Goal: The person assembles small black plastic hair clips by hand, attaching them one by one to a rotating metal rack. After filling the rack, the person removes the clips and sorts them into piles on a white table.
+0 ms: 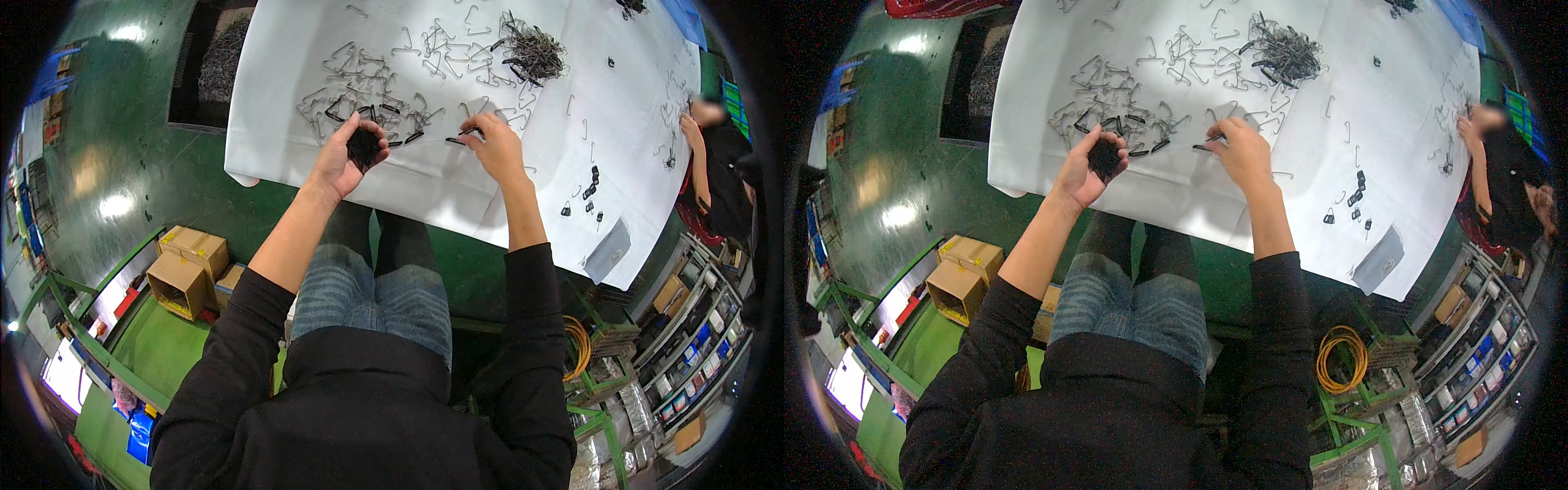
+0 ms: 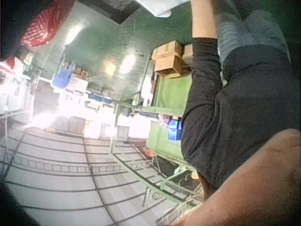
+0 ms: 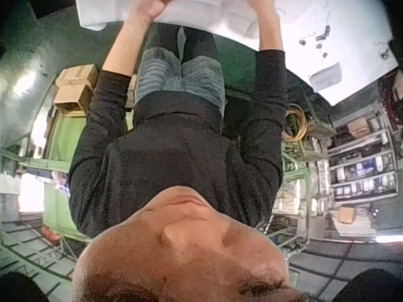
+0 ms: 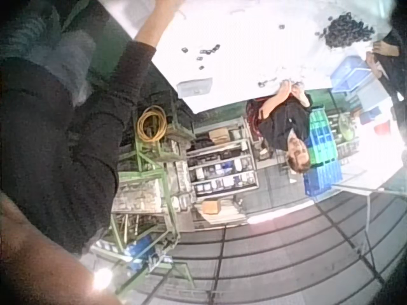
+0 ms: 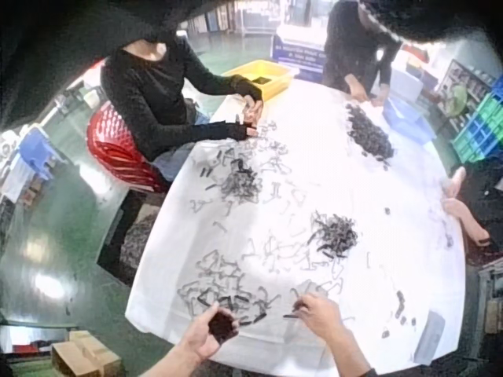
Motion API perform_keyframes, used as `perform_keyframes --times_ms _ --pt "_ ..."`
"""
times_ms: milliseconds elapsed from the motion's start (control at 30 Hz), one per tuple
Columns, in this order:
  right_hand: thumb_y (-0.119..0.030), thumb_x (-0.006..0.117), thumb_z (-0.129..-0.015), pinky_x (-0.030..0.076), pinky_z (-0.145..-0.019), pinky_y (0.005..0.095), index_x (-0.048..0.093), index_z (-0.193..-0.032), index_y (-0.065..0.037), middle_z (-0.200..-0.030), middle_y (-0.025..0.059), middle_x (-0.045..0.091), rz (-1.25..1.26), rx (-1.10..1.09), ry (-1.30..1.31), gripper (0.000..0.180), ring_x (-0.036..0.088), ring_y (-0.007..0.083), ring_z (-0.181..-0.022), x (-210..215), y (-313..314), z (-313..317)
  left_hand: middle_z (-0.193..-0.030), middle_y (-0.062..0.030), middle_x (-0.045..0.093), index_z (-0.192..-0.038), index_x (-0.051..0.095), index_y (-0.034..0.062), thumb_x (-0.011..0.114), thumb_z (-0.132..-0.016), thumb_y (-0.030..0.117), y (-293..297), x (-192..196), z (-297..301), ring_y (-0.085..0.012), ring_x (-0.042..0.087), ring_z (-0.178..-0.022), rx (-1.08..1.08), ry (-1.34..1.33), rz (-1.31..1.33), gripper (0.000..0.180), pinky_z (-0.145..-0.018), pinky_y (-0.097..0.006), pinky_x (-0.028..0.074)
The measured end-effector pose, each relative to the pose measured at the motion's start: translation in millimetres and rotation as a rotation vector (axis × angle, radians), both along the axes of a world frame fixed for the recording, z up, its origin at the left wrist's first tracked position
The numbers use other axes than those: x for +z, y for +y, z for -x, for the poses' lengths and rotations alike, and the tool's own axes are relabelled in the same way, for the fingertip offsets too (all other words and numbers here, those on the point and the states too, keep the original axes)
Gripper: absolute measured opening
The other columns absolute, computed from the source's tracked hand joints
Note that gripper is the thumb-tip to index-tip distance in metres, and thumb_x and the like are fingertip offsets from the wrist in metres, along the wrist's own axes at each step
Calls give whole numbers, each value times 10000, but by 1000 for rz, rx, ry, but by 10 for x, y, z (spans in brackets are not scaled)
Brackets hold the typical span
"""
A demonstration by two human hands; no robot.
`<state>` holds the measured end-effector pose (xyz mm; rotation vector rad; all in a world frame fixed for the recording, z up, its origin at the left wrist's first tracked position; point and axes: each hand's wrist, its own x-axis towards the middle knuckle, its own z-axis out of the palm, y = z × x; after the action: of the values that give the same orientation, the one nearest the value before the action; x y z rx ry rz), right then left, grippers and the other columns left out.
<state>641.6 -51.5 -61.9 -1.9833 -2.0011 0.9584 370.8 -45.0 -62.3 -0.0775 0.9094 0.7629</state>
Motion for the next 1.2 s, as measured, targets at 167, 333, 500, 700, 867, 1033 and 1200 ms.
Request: perform_keyframes --times_ms 167,333,500,700,867,1033,1200 --pt "-237 673 -799 477 -675 378 641 -902 -111 -886 54 621 -44 164 -147 166 616 259 -792 -77 -40 193 -846 -100 614 -850 603 41 478 -963 353 -23 4 -38 -215 603 -781 -14 -1 -8 355 -752 -367 537" --pt "-129 629 -837 415 -590 287 605 -904 -56 -796 2 573 249 -430 666 102 575 170 -689 95 -56 -138 -848 -99 617 -854 604 43 494 -957 346 1 17 -26 -212 605 -777 -13 -3 -12 339 -747 -361 538" --pt "-148 640 -833 356 -583 230 604 -956 -13 -750 11 538 242 -743 1374 187 489 108 -670 127 -201 -324 -860 -101 623 -854 605 48 524 -947 317 47 25 34 -210 610 -762 19 7 -2 296 -733 -349 543" --pt "-348 711 -759 467 -670 301 689 -875 2 -763 103 667 109 -751 100 369 615 162 -720 -179 -124 132 -833 -97 618 -855 610 42 491 -959 347 44 51 25 -215 608 -776 16 15 3 344 -744 -361 542" --pt "-301 751 -738 444 -637 263 686 -844 1 -749 65 657 253 -834 393 327 587 141 -678 -128 16 240 -822 -92 616 -850 608 47 489 -960 350 -2 117 137 -213 607 -771 49 47 5 343 -741 -363 541" --pt "-131 690 -796 354 -538 215 626 -841 -11 -657 -17 529 311 -963 1011 143 476 70 -578 142 78 209 -824 -86 622 -852 609 50 496 -957 351 -47 155 365 -208 608 -767 94 30 -19 338 -731 -363 539" --pt "-158 641 -827 418 -565 266 618 -889 -3 -654 39 564 442 -599 1203 169 546 143 -638 -18 247 623 -842 -88 630 -862 616 46 502 -953 351 -107 198 546 -209 610 -773 146 51 -34 339 -729 -367 540"
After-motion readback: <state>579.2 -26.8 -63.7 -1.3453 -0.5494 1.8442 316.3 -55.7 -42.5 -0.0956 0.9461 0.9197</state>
